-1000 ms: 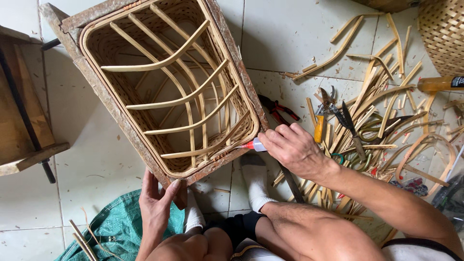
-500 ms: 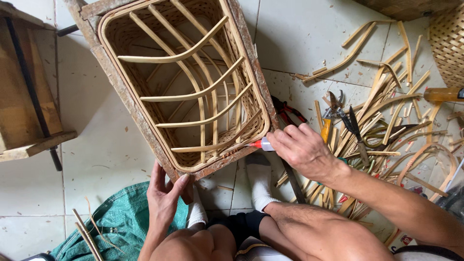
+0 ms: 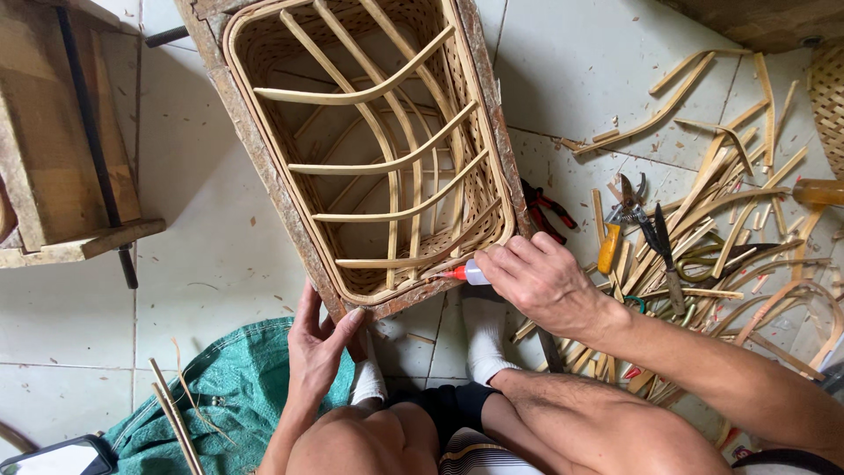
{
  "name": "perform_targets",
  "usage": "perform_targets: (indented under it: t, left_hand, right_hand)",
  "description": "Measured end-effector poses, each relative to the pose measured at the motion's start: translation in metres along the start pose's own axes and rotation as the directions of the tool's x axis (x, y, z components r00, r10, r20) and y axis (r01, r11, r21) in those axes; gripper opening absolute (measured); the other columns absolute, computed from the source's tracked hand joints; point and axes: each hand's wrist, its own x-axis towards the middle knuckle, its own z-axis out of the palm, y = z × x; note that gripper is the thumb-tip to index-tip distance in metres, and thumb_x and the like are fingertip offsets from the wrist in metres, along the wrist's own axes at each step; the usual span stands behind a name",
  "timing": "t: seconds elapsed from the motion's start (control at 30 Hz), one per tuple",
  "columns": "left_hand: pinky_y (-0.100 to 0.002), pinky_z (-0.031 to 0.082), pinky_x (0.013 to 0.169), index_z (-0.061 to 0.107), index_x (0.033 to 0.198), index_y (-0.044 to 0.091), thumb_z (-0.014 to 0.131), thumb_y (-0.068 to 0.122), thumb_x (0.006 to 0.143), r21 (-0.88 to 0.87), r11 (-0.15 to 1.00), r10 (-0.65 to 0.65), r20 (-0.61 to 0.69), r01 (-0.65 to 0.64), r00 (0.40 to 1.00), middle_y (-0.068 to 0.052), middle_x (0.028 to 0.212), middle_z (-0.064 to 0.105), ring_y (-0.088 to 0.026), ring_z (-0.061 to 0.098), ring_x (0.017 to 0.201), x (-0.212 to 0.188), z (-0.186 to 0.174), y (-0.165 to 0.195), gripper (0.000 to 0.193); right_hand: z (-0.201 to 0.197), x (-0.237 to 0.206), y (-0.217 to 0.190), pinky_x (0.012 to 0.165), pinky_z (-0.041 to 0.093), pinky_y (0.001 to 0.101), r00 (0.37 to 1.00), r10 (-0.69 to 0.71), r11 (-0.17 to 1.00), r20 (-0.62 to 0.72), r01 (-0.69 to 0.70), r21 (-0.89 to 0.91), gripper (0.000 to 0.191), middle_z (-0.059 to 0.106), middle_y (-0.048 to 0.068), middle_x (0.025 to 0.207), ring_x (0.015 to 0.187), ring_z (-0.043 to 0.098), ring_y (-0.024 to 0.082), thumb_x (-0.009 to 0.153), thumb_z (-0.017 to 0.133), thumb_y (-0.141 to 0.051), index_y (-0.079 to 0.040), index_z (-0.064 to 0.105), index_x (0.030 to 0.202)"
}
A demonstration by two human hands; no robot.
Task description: The person assembles a rectangular basket frame by inserting thin wooden strips into a wooden mold. They use a hammer to tap the strips into place, pliers to adjust and trim them, and apply glue along the frame edges to secure the pieces.
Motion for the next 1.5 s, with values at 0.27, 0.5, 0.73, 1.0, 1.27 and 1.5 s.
perform_targets:
  t: [0.27,0.5,0.73,1.0,1.27,1.5]
  left_hand:
    - [-0.039,0.055,0.106,0.031,0.16,0.01,0.075,0.004,0.084,0.032,0.999,0.003,0.006,-0.003,1.0,-0.014,0.158,0.045,-0.022,0.055,0.133,0.0,-0.001,0.001,0.087]
    - [-0.039,0.051,0.109,0.03,0.16,0.009,0.075,0.004,0.084,-0.001,1.0,0.005,0.027,-0.005,1.0,-0.012,0.16,0.041,-0.021,0.052,0.135,0.002,-0.005,-0.003,0.088]
    - [-0.039,0.049,0.111,0.031,0.159,0.007,0.075,0.004,0.084,-0.038,0.999,-0.005,0.049,0.007,0.999,-0.011,0.161,0.04,-0.02,0.049,0.138,0.003,-0.006,0.002,0.087]
    - [-0.039,0.05,0.112,0.033,0.159,0.007,0.075,0.004,0.085,-0.009,1.0,0.017,0.052,-0.016,0.998,-0.01,0.161,0.039,-0.019,0.048,0.139,0.003,-0.003,0.01,0.085]
    - [-0.04,0.046,0.115,0.032,0.159,0.008,0.075,0.009,0.086,0.026,0.998,0.05,0.073,-0.052,0.996,-0.009,0.161,0.038,-0.02,0.046,0.142,0.005,-0.007,0.009,0.085]
    - [-0.042,0.042,0.119,0.031,0.159,0.007,0.077,0.01,0.086,0.028,0.997,0.075,0.101,-0.078,0.992,-0.008,0.164,0.033,-0.02,0.041,0.146,0.007,-0.013,0.005,0.087]
  right_hand:
    - [-0.01,0.0,0.006,0.065,0.043,0.0324,0.998,-0.034,0.998,0.059,0.036,-0.045,0.031,0.065,0.005,0.092,0.079,0.056,0.017,0.084,0.069,-0.011,0.003,0.069,0.112]
    - [-0.012,0.003,0.004,0.067,0.044,0.0356,1.0,0.018,0.998,0.025,-0.02,0.058,0.038,0.066,0.005,0.091,0.081,0.058,0.019,0.078,0.077,-0.015,0.001,0.07,0.112]
    - [0.004,0.023,-0.016,0.068,0.045,0.0346,0.999,-0.047,0.994,0.002,0.047,0.101,0.039,0.066,0.006,0.09,0.083,0.059,0.019,0.081,0.077,-0.014,0.003,0.069,0.115]
    - [0.007,0.033,-0.023,0.068,0.046,0.033,0.993,-0.12,0.992,-0.022,0.121,0.024,0.033,0.065,0.006,0.091,0.083,0.06,0.018,0.08,0.07,-0.011,0.004,0.069,0.11]
    - [-0.004,0.036,-0.024,0.068,0.046,0.0339,0.996,-0.091,0.993,0.024,0.089,0.072,0.032,0.062,0.006,0.085,0.079,0.058,0.019,0.081,0.075,-0.013,0.003,0.069,0.109]
    - [0.004,0.052,-0.039,0.068,0.046,0.0331,0.992,-0.127,0.99,0.022,0.126,0.059,0.035,0.062,0.007,0.088,0.084,0.06,0.02,0.077,0.07,-0.011,0.003,0.067,0.109]
